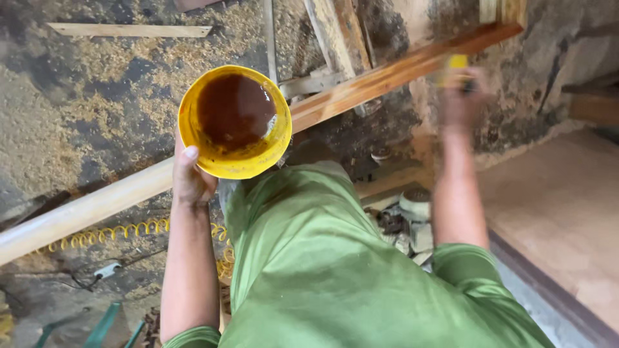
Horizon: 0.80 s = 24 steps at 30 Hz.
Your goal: The person applies a dark liquid finish to wooden planks using a paintbrush and a yellow container. They repeatedly dip the brush into the container and stroke the wood, moving along the length of the planks in a workshop setting.
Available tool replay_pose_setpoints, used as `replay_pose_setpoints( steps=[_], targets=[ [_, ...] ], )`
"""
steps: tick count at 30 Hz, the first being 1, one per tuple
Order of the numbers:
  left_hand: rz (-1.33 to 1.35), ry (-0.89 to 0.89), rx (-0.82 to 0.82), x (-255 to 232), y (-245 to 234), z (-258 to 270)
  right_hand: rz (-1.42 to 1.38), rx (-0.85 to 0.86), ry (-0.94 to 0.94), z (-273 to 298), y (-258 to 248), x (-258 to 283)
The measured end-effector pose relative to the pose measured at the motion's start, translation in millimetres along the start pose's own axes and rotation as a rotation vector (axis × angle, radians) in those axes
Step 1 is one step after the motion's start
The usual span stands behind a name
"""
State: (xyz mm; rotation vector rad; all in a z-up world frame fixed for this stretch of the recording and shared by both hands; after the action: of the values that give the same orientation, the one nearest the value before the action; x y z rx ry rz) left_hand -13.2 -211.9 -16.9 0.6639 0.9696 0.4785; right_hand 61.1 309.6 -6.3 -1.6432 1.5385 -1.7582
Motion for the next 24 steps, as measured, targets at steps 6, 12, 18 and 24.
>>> replay_pose_setpoints(
  steps=[6,12,18,24],
  targets=[
    [-0.133,0.001,0.015,-13.7,-28.1,-7.9,0.023,0.256,-0.398,107.1,107.4,181.6],
    [-0.219,0.018,-0.067,-4.7,-67.0,-17.5,-0.386,0.215,-0.214,90.0,80.9,231.7],
    [-0.42,0.108,-0.028,1.8,-58.6,-32.2,-0.751,0.375,0.268,63.8,76.2,230.2],
    [-0.59,0.156,-0.072,8.1,-45.2,-37.4,-0.384,0.326,-0.298,58.5,122.8,274.9]
  ],
)
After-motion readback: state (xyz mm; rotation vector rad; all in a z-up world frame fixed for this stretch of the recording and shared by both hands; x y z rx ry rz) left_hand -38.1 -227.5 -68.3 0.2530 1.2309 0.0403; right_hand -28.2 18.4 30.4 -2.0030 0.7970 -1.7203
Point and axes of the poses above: each hand's wrist, its own z-axis away from the middle knuckle, its own y-axis out of the palm, x = y × z, the point moved 6 cm from there along -z, towards the middle knuckle, and after that the axes turned 6 degrees about z, right-handed, at the moved point
